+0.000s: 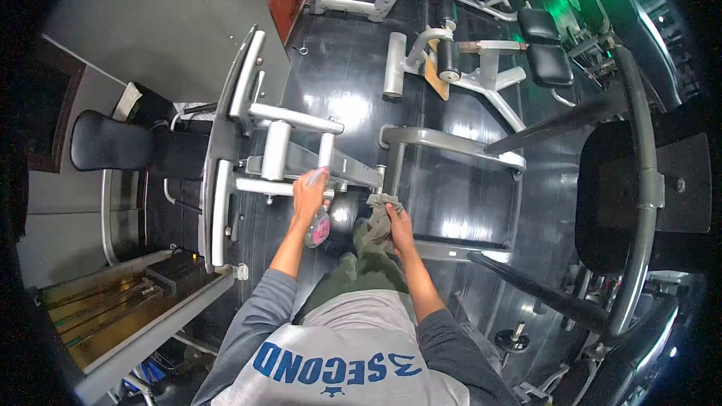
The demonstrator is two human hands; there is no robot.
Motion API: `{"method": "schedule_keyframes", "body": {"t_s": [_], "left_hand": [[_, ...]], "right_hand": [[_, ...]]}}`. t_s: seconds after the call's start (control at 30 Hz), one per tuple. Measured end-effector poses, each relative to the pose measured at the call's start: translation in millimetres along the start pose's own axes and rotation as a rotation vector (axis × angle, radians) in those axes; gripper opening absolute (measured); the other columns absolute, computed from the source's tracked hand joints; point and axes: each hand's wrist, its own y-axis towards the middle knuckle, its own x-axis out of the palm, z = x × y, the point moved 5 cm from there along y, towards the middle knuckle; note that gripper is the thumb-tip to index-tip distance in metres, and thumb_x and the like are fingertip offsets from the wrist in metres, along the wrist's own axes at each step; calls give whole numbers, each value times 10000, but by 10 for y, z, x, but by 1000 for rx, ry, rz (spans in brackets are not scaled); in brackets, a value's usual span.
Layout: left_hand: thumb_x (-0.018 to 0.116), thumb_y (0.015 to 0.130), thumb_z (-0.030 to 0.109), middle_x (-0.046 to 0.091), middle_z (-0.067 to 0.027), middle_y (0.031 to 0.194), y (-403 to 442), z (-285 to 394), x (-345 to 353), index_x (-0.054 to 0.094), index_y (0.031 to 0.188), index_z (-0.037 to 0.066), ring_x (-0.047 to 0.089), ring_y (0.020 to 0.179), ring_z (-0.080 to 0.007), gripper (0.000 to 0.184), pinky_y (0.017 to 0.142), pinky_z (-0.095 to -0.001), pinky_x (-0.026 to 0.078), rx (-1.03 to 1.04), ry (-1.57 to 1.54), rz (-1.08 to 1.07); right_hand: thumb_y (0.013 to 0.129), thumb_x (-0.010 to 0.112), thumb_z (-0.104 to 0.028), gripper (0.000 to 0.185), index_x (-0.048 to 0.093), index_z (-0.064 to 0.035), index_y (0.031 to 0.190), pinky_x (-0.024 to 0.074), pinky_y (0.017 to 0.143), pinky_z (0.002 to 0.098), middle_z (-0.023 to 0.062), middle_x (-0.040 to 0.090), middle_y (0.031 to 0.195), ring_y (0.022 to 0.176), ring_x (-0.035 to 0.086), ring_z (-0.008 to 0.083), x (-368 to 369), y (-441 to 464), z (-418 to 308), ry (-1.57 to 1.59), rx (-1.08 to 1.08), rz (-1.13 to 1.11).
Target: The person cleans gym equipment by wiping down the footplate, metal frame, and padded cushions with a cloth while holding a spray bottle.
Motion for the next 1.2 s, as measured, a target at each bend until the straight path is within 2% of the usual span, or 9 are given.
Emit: {"method": "schedule_keyframes", "body": {"t_s": [0.13,0.23,0.33,0.5,0.57,0.73,0.93,1.03,1.2], "left_hand": [[581,890,291,625,-199,631,169,-23,59,653,813,-30,670,563,-297,338,567,-409,524,204,363,71],[577,891,282,623,-177,616,139,100,33,651,812,-28,670,561,-290,329,541,-401,517,81,263,59],[584,883,256,610,-140,619,178,-21,56,651,821,-30,629,505,-224,301,503,-369,507,-87,112,-7],[607,870,218,595,-54,648,189,-212,56,674,844,-12,575,495,-130,240,434,-307,469,-256,-153,-40],[617,872,218,596,-49,658,193,-242,76,673,853,-6,566,483,-122,231,426,-287,457,-289,-194,-26],[579,894,204,594,-82,687,182,-155,76,641,888,-22,575,458,-172,235,428,-303,464,-291,-107,-20],[583,900,208,596,-86,692,195,-224,81,641,914,-26,578,454,-171,241,430,-298,461,-341,-91,-37],[587,900,208,597,-84,698,191,-170,99,642,911,-20,581,453,-172,234,428,-293,458,-350,-109,-42],[595,901,219,589,-64,656,191,-108,90,624,824,-22,564,447,-140,255,439,-284,445,-353,-126,23]], "right_hand": [[952,609,-265,293,619,-27,1120,474,818,280,34,656,1017,904,604,128,0,152,-42,-1,34,1],[952,593,-214,261,607,-47,1152,469,820,283,31,649,1027,921,595,121,-9,441,1,-113,12,21],[857,605,-159,401,547,-33,1233,438,945,344,154,638,1150,1095,604,302,219,632,-184,-456,-235,93],[810,580,-30,445,524,-37,1252,397,1022,364,205,572,1267,1234,515,347,1142,871,-416,-609,-454,-177],[726,542,72,504,532,-33,1218,395,1035,381,181,537,1245,1219,506,357,1455,868,-340,-617,-710,-261],[728,524,106,484,536,-36,1191,403,1024,399,184,518,1246,1205,503,372,1238,1038,36,-600,-667,-46],[820,600,16,312,567,-45,1124,463,918,390,205,641,1086,1079,608,352,831,1784,385,-601,-151,152],[782,585,40,348,562,-39,1121,454,934,392,202,641,1089,1084,604,359,1112,1597,108,-587,-427,79],[699,543,105,458,533,-15,1141,418,984,381,187,562,1170,1140,541,367,1246,1065,-88,-453,-522,-92]]}}
